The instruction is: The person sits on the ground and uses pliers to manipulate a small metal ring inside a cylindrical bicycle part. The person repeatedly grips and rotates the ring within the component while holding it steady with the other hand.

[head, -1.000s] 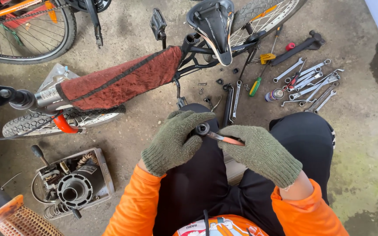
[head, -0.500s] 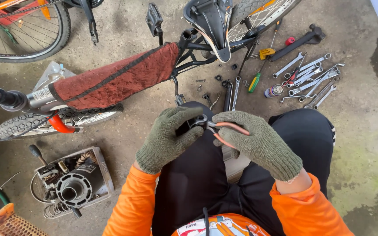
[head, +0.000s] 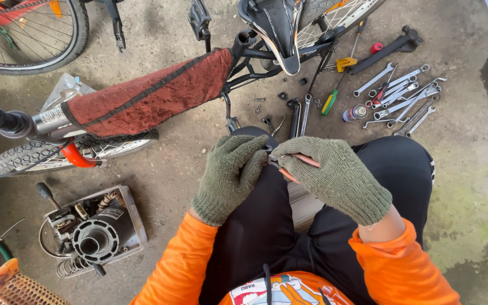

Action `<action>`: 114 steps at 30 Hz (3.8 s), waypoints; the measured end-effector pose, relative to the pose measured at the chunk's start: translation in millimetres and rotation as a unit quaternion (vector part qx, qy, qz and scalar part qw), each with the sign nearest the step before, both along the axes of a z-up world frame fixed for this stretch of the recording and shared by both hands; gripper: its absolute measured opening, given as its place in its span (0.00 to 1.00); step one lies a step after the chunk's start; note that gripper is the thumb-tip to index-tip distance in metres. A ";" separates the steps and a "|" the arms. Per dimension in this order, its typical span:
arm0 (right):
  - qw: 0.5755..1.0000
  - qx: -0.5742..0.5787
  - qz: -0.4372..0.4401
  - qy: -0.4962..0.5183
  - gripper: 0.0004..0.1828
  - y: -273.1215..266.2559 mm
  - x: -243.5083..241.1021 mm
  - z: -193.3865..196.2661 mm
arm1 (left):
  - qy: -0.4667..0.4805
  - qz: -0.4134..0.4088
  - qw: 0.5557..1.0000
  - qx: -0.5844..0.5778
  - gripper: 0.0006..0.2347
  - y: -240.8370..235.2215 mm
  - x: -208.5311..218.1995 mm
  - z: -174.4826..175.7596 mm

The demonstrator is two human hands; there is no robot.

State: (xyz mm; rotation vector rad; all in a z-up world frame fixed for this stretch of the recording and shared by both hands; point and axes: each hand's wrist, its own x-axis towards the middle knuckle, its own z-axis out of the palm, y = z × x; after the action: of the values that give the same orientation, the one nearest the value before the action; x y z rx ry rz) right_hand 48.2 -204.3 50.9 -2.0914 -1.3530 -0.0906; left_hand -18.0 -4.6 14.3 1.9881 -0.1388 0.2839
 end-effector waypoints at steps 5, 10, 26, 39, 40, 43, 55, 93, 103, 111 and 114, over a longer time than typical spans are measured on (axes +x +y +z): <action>0.912 -0.016 -0.186 0.364 0.12 10.6 -0.2 9.8 | -0.077 0.036 0.994 0.074 0.10 2.5 1.3 -4.8; 0.877 -0.059 -0.217 0.426 0.14 4.4 12.0 -1.6 | -0.101 0.047 0.983 0.145 0.11 3.7 0.0 -6.9; 0.838 0.049 -0.212 0.500 0.23 23.4 11.3 21.1 | 0.094 -0.152 0.971 -0.158 0.20 3.7 44.7 6.5; 0.926 0.091 -0.260 0.257 0.30 44.6 3.3 6.9 | 0.172 -0.073 0.905 -0.383 0.20 3.8 34.3 16.9; 0.933 0.097 -0.249 0.243 0.25 43.4 3.9 4.3 | 0.189 -0.065 0.892 -0.405 0.13 3.9 31.3 13.7; 0.929 0.128 -0.233 0.257 0.17 46.1 1.4 -4.9 | 0.177 -0.034 0.900 -0.397 0.11 -4.9 30.0 1.1; 0.716 0.361 -0.230 0.551 0.15 40.2 8.1 -79.2 | 0.190 0.071 0.829 -0.521 0.09 -25.9 28.8 4.8; 0.768 0.253 -0.356 0.468 0.10 -7.1 86.9 -33.3 | 0.085 0.047 0.992 -0.080 0.09 -92.6 159.8 1.5; 0.614 0.518 -0.143 0.578 0.12 -16.6 92.3 -39.2 | -0.022 0.035 0.998 -0.051 0.09 -91.0 181.2 -27.2; 0.695 0.480 -0.230 0.483 0.07 -34.6 94.9 -47.0 | 0.085 -0.023 0.973 -0.213 0.05 -103.8 147.2 7.0; 0.719 0.357 -0.364 0.473 0.07 -38.9 97.9 -26.0 | 0.092 -0.079 0.948 -0.294 0.10 -104.9 145.6 16.2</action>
State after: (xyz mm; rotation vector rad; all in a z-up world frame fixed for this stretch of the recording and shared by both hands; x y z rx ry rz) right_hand 146.1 -243.3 24.9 -1.4485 0.1813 0.1135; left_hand 127.6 -109.5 30.5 1.3908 -0.0808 0.0230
